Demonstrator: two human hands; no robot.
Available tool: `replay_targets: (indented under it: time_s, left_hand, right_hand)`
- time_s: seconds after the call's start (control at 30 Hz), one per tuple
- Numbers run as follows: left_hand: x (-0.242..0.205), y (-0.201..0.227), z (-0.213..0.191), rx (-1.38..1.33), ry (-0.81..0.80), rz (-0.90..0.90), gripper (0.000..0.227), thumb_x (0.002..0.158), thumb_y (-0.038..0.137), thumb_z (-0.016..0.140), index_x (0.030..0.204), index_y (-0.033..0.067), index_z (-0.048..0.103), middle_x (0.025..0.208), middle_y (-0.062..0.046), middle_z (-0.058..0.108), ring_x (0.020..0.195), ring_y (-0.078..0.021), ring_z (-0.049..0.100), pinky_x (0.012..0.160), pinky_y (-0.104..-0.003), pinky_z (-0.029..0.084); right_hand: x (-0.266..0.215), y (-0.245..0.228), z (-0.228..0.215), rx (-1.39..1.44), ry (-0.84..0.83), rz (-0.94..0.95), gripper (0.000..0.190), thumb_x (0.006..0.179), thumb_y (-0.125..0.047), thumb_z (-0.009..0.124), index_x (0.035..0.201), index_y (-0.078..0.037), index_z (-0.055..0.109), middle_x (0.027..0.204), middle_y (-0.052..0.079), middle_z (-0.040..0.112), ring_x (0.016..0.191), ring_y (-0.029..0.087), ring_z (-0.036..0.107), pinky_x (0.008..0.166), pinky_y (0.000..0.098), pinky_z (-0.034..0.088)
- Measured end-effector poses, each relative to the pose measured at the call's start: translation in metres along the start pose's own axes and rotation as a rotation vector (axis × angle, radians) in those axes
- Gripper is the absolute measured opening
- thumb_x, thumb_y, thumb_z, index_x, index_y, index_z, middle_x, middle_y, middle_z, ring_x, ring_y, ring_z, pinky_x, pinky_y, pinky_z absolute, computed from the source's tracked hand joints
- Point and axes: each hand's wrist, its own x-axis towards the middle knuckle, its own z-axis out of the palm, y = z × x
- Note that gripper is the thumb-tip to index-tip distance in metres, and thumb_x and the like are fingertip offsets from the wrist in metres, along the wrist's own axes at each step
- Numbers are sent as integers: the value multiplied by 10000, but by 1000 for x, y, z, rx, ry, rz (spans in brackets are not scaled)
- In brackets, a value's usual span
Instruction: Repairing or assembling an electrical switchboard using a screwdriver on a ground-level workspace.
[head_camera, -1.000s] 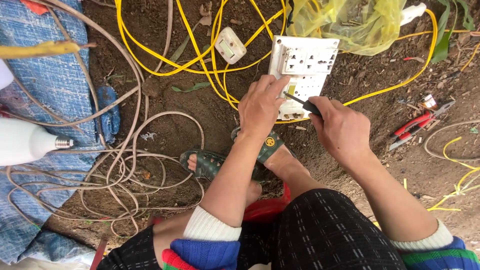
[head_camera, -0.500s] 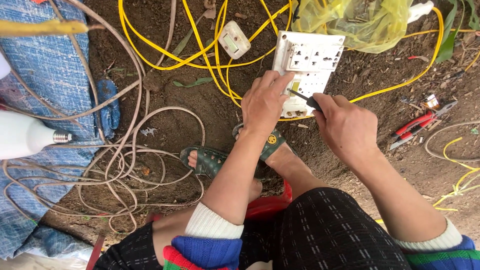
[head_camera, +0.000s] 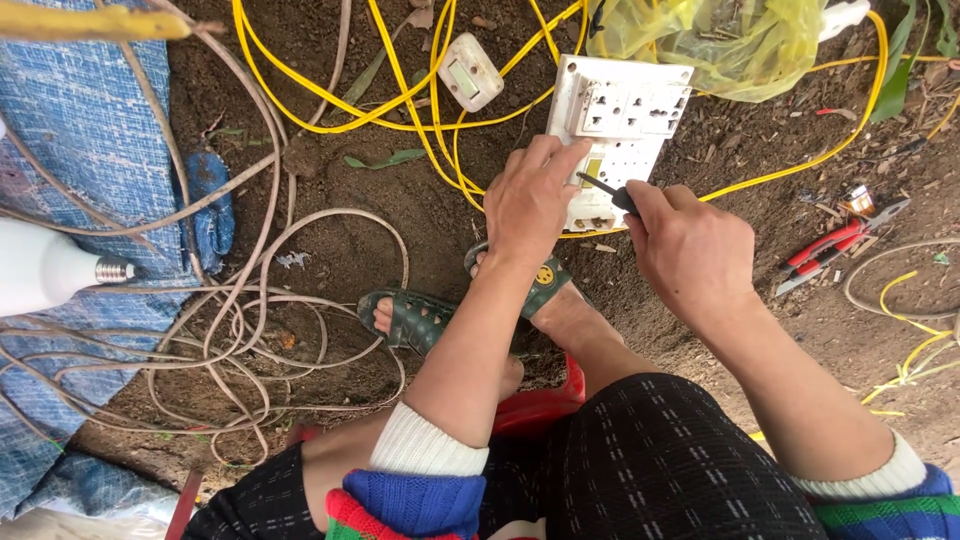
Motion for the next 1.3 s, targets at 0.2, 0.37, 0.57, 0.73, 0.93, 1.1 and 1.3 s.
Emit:
replay_targets:
  time_s: [0.2, 0.37, 0.57, 0.73, 0.93, 1.1, 1.3]
  left_hand:
    - [0, 3, -3, -23, -2, -23, 434, 914, 42, 710, 1306, 217, 652, 1114, -16, 596, 1150, -271, 647, 931, -498, 572]
    - [1, -1, 3, 2, 15, -29, 429, 927, 91, 722, 1314, 255, 636, 1119, 12, 572, 1145, -242, 632, 944, -476, 567]
    - [0, -8, 8, 10, 4, -11, 438, 934, 138, 728, 1325, 288, 599, 1141, 28, 556, 1165, -243, 621, 953, -478, 575]
    - [0, -3, 4, 16, -22, -41, 436, 939, 132, 715, 1330, 294, 607, 1127, 32, 562, 1150, -225, 620, 940, -455, 573]
    - [1, -3, 6, 18, -21, -36, 438, 931, 131, 726, 1324, 284, 607, 1132, 23, 558, 1154, -234, 614, 938, -463, 569]
    - [0, -1, 1, 17, -23, -25, 436, 930, 122, 722, 1323, 274, 610, 1131, 17, 555, 1152, -241, 617, 936, -475, 568]
    - [1, -2, 3, 17, -23, -33, 437, 933, 116, 724, 1326, 273, 616, 1130, 13, 568, 1157, -243, 619, 957, -470, 566]
  right_hand:
    - [12, -26, -22, -168, -96, 58, 199, 1028, -267, 588, 1137, -165, 719, 984, 79, 712, 564, 130, 702, 482, 291, 586]
    - [31, -38, -59, -212, -319, 22, 263, 1105, -154, 425, 1189, -95, 668, 1171, 139, 575, 595, 95, 670, 515, 274, 619]
    - [25, -26, -36, -287, -282, 17, 336, 1106, -336, 461, 1089, -121, 719, 954, 63, 654, 510, 45, 620, 447, 214, 540]
    - [15, -34, -55, -150, -256, -3, 295, 1108, -260, 469, 1205, -76, 679, 1114, 153, 616, 658, 151, 701, 552, 303, 626]
    - [2, -22, -36, -74, -118, -60, 274, 1127, -226, 472, 1125, -60, 690, 1013, 132, 616, 671, 174, 728, 584, 297, 636]
    - [5, -23, -53, -86, -57, -66, 259, 1098, -284, 550, 1154, -72, 687, 984, 120, 650, 665, 172, 732, 574, 294, 630]
    - [-1, -18, -31, -157, -134, -93, 280, 1136, -243, 402, 1139, -137, 661, 957, 97, 659, 648, 150, 722, 530, 266, 594]
